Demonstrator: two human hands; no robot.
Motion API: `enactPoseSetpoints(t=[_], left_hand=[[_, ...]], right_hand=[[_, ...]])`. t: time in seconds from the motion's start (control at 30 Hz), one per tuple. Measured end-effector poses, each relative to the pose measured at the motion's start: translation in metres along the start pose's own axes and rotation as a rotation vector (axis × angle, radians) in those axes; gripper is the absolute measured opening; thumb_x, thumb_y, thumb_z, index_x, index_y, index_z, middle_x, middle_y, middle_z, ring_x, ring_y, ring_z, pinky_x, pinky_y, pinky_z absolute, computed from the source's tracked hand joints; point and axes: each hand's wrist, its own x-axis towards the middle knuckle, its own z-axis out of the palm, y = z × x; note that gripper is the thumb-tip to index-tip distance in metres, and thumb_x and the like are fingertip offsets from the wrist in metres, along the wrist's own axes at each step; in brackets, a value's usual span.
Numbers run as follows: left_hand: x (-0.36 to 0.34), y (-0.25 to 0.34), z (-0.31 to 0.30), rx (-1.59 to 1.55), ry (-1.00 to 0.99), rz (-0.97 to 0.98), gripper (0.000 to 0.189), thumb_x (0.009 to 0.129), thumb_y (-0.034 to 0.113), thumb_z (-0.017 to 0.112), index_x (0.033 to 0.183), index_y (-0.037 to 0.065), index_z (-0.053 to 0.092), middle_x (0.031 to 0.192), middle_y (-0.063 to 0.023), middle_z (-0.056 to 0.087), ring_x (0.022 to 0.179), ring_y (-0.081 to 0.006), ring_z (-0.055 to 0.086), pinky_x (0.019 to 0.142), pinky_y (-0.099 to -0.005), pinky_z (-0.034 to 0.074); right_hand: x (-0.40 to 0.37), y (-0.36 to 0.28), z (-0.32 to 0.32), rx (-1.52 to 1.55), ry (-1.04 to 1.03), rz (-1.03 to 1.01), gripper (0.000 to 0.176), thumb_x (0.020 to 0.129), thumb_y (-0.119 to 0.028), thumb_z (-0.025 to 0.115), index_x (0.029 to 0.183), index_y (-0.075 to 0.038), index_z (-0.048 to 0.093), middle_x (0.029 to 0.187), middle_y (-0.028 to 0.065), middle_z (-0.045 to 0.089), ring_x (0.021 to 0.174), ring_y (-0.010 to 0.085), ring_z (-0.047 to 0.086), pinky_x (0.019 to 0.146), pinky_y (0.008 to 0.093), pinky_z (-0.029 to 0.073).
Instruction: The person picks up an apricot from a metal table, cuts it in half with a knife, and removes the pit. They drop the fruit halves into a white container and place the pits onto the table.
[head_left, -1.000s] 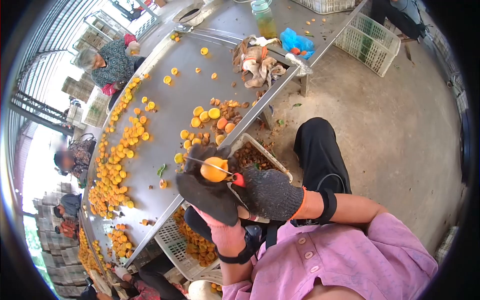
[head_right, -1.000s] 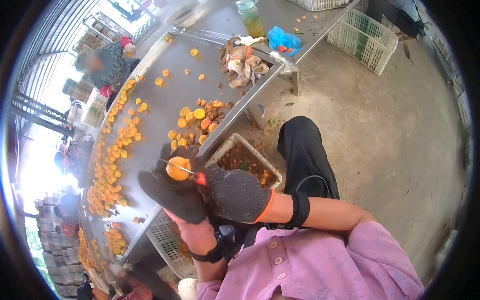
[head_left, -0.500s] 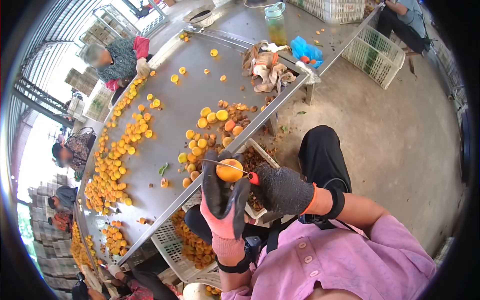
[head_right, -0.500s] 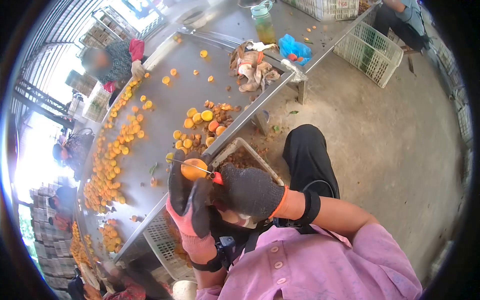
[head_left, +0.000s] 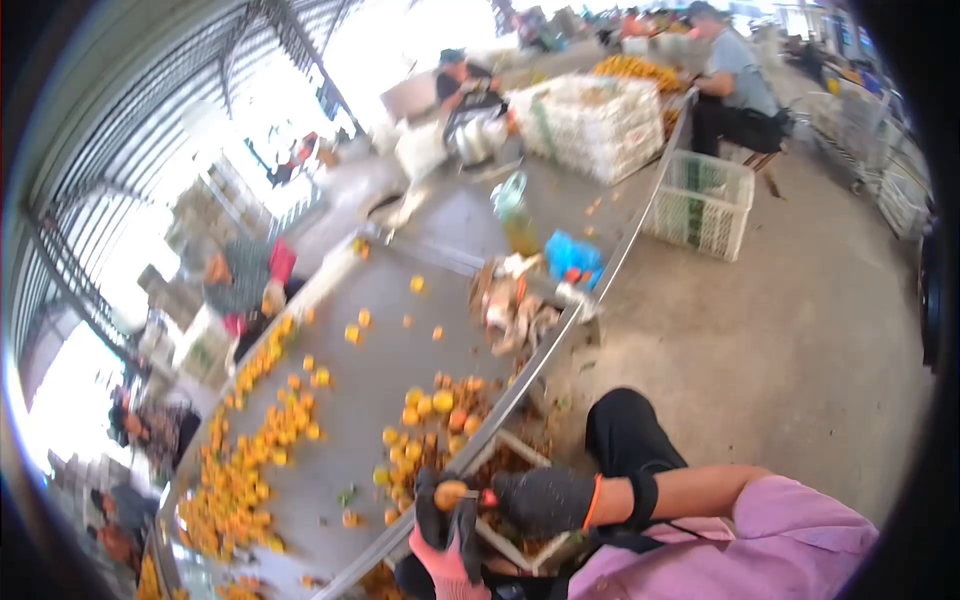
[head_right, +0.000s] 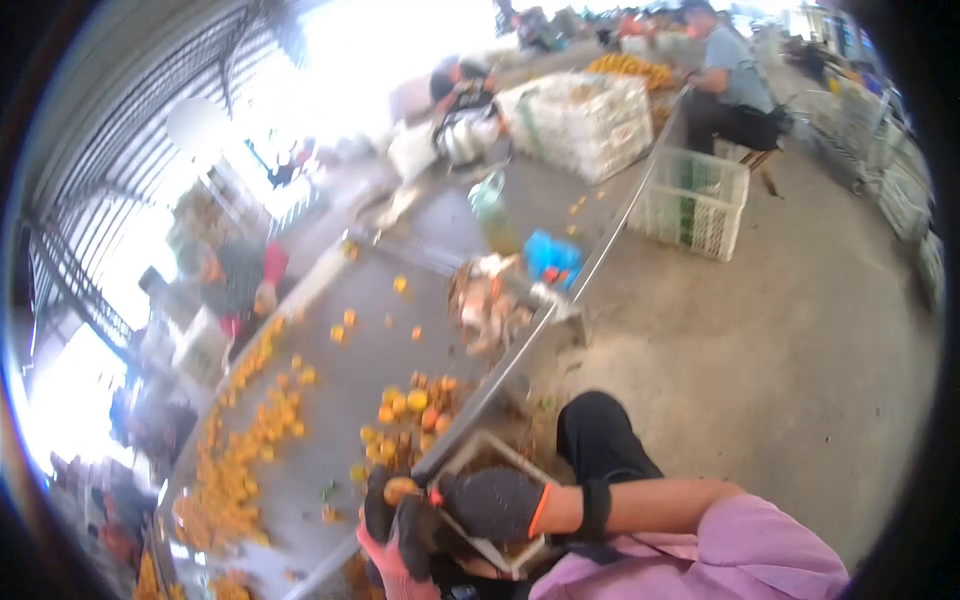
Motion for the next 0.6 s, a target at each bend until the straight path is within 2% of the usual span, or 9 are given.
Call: enactPoseSetpoints(t=[0.07,0.13,0.23,0.33,0.37,0.43,0.47,0.53,0.6], left_hand=[[-0.003,0.018,0.012,-0.161,0.095,-0.098,0.042,0.080,0.016,0.055,0.114,-0.008,0.051,0.097,-0.0111,0.061,0.084,-0.0166,0.058,0.076,-0.0273,0.046],[0.003,-0.034,-0.022,0.631,-0.057,0.265,0.032,0.081,0.005,0.055,0.113,0.006,0.053,0.095,-0.0083,0.062,0.076,-0.0233,0.061,0.065,-0.0306,0.048],[0.016,-0.054,-0.038,1.259,-0.063,0.814,0.029,0.083,0.008,0.054,0.112,0.003,0.055,0.091,-0.0091,0.064,0.077,-0.0250,0.062,0.064,-0.0304,0.048],[-0.007,-0.034,-0.010,0.535,0.141,0.099,0.032,0.083,0.013,0.057,0.110,-0.002,0.055,0.101,-0.0155,0.061,0.081,-0.0284,0.061,0.075,-0.0391,0.048],[-0.003,-0.037,-0.014,0.534,0.143,0.107,0.032,0.083,0.013,0.057,0.110,-0.002,0.055,0.101,-0.0155,0.061,0.081,-0.0284,0.061,0.075,-0.0391,0.048],[0.002,-0.050,-0.030,1.032,-0.029,0.833,0.030,0.084,0.013,0.056,0.110,-0.002,0.056,0.099,-0.0193,0.061,0.083,-0.0317,0.060,0.078,-0.0415,0.047],[-0.001,-0.056,-0.031,1.031,-0.024,0.841,0.030,0.084,0.013,0.056,0.110,-0.002,0.056,0.099,-0.0193,0.061,0.083,-0.0317,0.060,0.078,-0.0415,0.047],[-0.010,-0.068,-0.027,-0.007,0.055,0.014,0.028,0.084,0.014,0.055,0.107,-0.002,0.055,0.092,-0.0197,0.062,0.084,-0.0321,0.060,0.076,-0.0418,0.048],[-0.011,-0.077,-0.039,-0.249,0.060,-0.085,0.028,0.084,0.015,0.056,0.106,-0.003,0.055,0.091,-0.0186,0.062,0.084,-0.0304,0.060,0.075,-0.0402,0.049]], right_hand=[[0.001,-0.002,0.004,-0.052,0.024,-0.016,0.026,0.080,-0.015,0.049,0.100,0.001,0.052,0.067,0.0162,0.057,0.059,0.0328,0.058,0.050,0.0399,0.045],[0.003,-0.004,-0.005,-0.067,0.022,-0.036,0.028,0.080,-0.015,0.049,0.104,0.000,0.050,0.067,0.0147,0.056,0.059,0.0330,0.058,0.050,0.0401,0.045],[0.006,-0.020,-0.017,0.053,-0.185,0.164,0.028,0.083,-0.015,0.044,0.105,0.002,0.047,0.066,0.0187,0.057,0.061,0.0339,0.059,0.049,0.0419,0.044],[0.010,-0.015,-0.030,0.122,-0.323,0.194,0.027,0.085,-0.018,0.046,0.104,0.001,0.047,0.066,0.0177,0.058,0.063,0.0361,0.058,0.053,0.0441,0.044],[0.009,-0.012,-0.031,0.117,-0.319,0.190,0.027,0.085,-0.018,0.046,0.104,0.001,0.047,0.066,0.0177,0.058,0.063,0.0361,0.058,0.053,0.0441,0.044],[0.008,-0.001,-0.032,0.248,-0.267,0.040,0.029,0.086,-0.024,0.047,0.104,-0.001,0.048,0.072,0.0189,0.058,0.067,0.0362,0.058,0.058,0.0434,0.044],[0.008,0.003,-0.032,0.312,-0.243,-0.035,0.031,0.086,-0.027,0.048,0.104,-0.002,0.049,0.075,0.0196,0.058,0.070,0.0363,0.057,0.060,0.0431,0.044],[0.010,0.009,-0.025,0.379,-0.214,-0.073,0.030,0.086,-0.027,0.049,0.104,-0.002,0.049,0.076,0.0198,0.058,0.071,0.0364,0.057,0.061,0.0430,0.044],[0.014,0.007,-0.032,0.446,-0.192,-0.108,0.030,0.087,-0.027,0.050,0.104,-0.003,0.050,0.078,0.0201,0.058,0.072,0.0366,0.057,0.062,0.0429,0.044]])
